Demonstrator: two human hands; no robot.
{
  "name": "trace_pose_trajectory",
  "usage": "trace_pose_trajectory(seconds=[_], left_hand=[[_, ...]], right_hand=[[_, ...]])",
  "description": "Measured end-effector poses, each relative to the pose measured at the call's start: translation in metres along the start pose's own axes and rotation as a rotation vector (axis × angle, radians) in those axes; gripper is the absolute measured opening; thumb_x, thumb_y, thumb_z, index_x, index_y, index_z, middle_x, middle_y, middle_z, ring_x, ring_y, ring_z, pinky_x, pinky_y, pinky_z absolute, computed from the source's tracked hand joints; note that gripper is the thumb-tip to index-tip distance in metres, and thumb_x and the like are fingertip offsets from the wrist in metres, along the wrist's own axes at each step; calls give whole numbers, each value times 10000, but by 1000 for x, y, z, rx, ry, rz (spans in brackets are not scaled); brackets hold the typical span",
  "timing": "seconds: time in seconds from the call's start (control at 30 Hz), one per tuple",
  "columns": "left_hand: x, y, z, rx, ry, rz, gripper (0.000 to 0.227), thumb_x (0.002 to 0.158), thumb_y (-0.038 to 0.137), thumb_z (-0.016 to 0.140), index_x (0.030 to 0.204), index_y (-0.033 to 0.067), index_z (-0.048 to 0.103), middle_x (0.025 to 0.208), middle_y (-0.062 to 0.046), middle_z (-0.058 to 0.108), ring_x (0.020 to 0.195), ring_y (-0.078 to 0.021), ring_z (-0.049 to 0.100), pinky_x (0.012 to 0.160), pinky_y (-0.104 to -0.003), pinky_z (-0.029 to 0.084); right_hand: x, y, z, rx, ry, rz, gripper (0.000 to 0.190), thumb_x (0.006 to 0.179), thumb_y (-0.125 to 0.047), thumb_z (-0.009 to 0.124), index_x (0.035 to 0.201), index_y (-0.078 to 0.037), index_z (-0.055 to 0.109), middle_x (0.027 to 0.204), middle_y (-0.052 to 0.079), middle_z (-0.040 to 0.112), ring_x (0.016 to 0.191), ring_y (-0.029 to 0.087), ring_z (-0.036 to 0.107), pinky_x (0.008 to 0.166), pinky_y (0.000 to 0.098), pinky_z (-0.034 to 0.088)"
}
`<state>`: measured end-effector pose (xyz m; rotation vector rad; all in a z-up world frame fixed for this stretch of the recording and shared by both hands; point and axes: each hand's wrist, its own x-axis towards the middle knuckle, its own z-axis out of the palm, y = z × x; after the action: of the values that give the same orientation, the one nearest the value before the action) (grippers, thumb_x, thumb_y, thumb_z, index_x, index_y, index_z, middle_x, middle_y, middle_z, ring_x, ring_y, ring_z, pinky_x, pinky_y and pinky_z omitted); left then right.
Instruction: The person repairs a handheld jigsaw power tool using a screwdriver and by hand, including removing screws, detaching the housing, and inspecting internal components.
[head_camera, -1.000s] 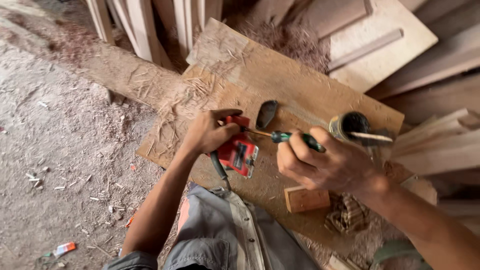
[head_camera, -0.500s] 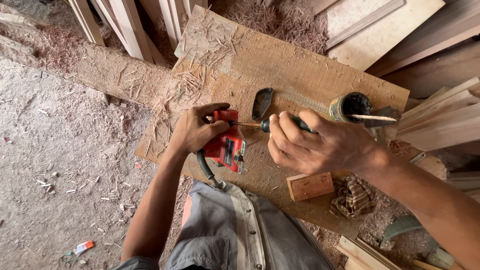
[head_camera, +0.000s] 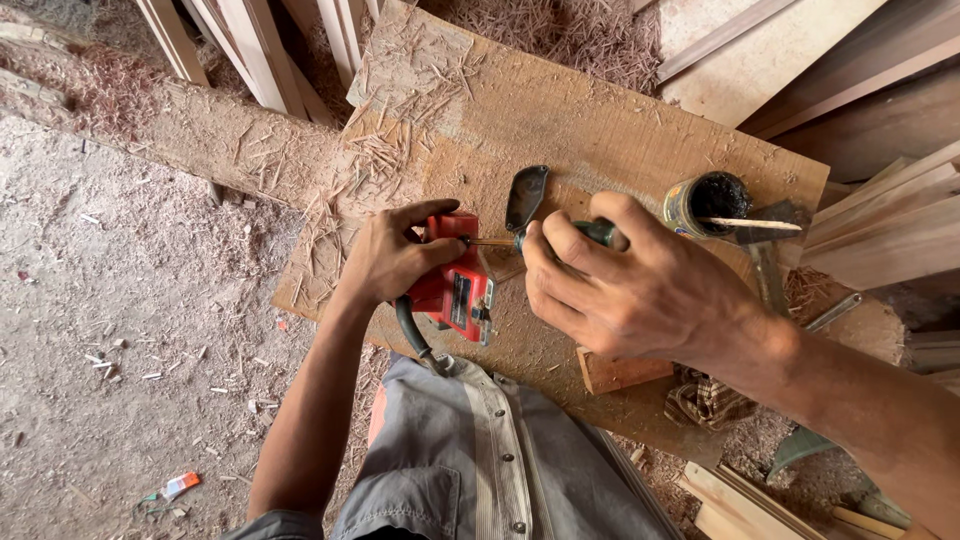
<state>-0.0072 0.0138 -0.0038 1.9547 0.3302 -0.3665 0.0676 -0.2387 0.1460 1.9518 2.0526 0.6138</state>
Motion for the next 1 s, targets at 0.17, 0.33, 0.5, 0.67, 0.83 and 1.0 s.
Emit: trace_pose_trajectory(seconds=[0.17, 0.33, 0.5, 0.67, 0.83, 1.0], left_hand=[[2, -1, 2, -8, -76, -157, 632, 697, 401, 742, 1310, 251, 711, 987, -80, 802, 702, -192, 756, 696, -354, 639], [-1, -5, 0, -8, -72, -107, 648, 684, 405, 758, 1312, 258, 702, 1028, -73, 811, 783, -181, 777, 762, -344, 645], [-2, -7, -1, -17, -62, -159, 645, 683, 351, 751, 1317, 247, 700, 1031, -84, 802, 813, -195, 779, 785, -347, 636], [-1, -1, -4, -7, -70, -148, 648, 682, 334, 749, 1320, 232, 699, 1042, -84, 800, 815, -207, 776, 793, -349, 647], [-4, 2, -8, -102, -85, -150, 624, 699, 336, 759, 1305, 200, 706, 1067, -81, 808, 835, -189, 785, 809, -346, 648], [-4, -2, -10, -31, -89, -100, 648, 689, 321, 761, 1323, 192, 713, 1048, -95, 811, 847, -196, 782, 830, -362, 629]], right_hand=[[-5, 3, 8, -61, 43, 56, 206, 900, -225, 855, 1078, -207, 753, 1076, -74, 722, 1109, 148, 557, 950, 385, 459], [-46, -7, 25, 18, 37, 300, 246, 970, -165, 820, 1207, -183, 756, 1097, 7, 701, 1041, 162, 583, 971, 414, 460], [-70, -63, 83, 950, 216, 883, 268, 997, -164, 658, 1230, -32, 656, 973, 94, 628, 754, 122, 555, 591, 273, 494], [-22, -156, 147, 1315, 424, 939, 282, 1033, -60, 672, 1313, -82, 667, 1112, 74, 752, 794, 99, 727, 644, 274, 644], [-5, -159, 159, 1108, 370, 879, 560, 878, 9, 739, 1395, -185, 643, 1108, 75, 726, 889, 168, 725, 720, 304, 661], [-5, -154, 168, 1053, 343, 821, 595, 838, -35, 791, 1384, -224, 645, 1180, 125, 713, 901, 204, 734, 738, 327, 678]])
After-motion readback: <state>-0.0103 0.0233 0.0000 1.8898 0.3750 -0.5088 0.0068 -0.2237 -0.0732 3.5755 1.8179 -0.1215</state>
